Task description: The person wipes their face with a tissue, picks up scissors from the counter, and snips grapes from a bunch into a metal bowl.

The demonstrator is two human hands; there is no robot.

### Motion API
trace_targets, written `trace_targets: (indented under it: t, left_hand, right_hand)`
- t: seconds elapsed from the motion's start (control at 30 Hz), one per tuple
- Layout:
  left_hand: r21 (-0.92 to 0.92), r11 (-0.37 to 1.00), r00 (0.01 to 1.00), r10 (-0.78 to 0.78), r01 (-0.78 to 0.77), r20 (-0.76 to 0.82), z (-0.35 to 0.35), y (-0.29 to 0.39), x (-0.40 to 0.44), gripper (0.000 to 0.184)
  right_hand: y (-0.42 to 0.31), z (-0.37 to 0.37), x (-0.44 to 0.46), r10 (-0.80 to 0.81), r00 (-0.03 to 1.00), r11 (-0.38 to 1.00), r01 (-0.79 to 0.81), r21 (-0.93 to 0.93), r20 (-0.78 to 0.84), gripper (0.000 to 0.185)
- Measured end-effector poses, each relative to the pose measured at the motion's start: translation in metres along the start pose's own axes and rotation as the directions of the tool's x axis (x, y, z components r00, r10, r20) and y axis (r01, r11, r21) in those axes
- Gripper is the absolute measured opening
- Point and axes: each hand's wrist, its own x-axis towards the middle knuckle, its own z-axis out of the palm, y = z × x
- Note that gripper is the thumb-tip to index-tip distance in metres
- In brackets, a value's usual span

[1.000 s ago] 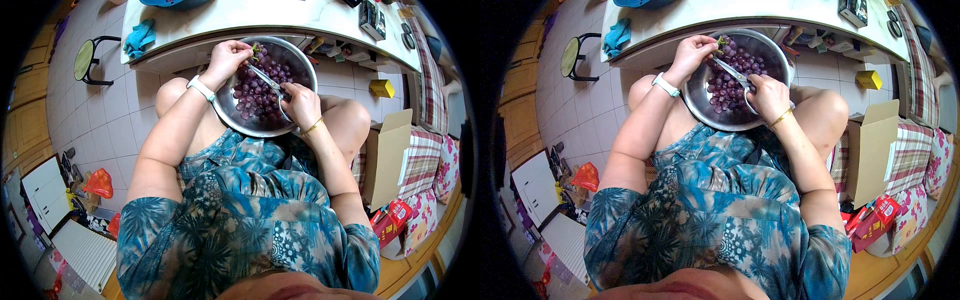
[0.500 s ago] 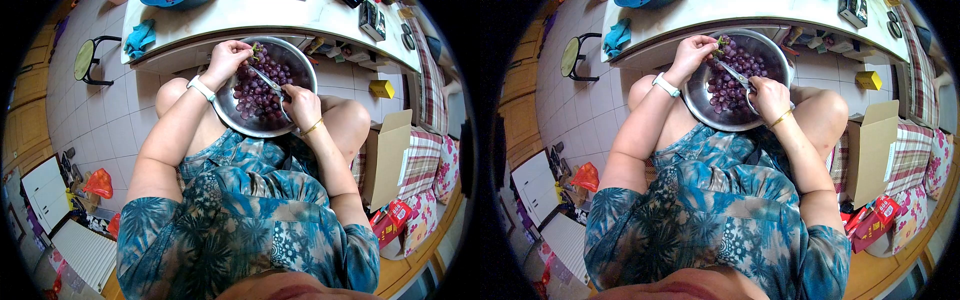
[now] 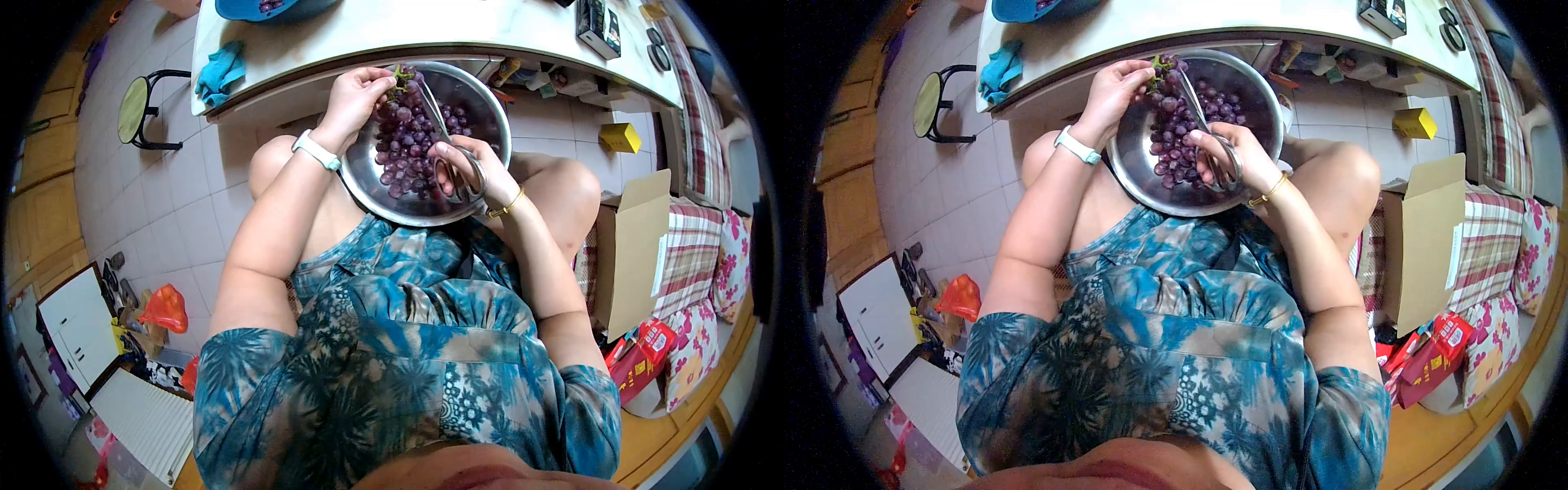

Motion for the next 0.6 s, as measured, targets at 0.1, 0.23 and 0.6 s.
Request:
trace_targets:
  t: [0.1,0.23,0.6]
  left_hand:
    - [-0.046,0.999,1.000,0.002,-0.003,-0.007,0.004,0.003,-0.003,0.017]
    - [-0.024,0.999,1.000,-0.026,0.026,0.009,0.004,0.005,-0.005,0.018]
    - [-0.113,0.993,0.999,-0.043,0.040,-0.019,0.001,0.005,-0.008,0.017]
  right_hand:
    - [0.002,0.003,0.003,0.002,0.999,0.999,-0.004,0.046,0.033,0.035]
    - [-0.002,0.009,-0.002,0.026,0.999,0.999,-0.027,0.047,0.029,0.034]
    - [-0.001,0.010,-0.003,-0.070,0.996,0.995,0.073,0.065,-0.050,0.030]
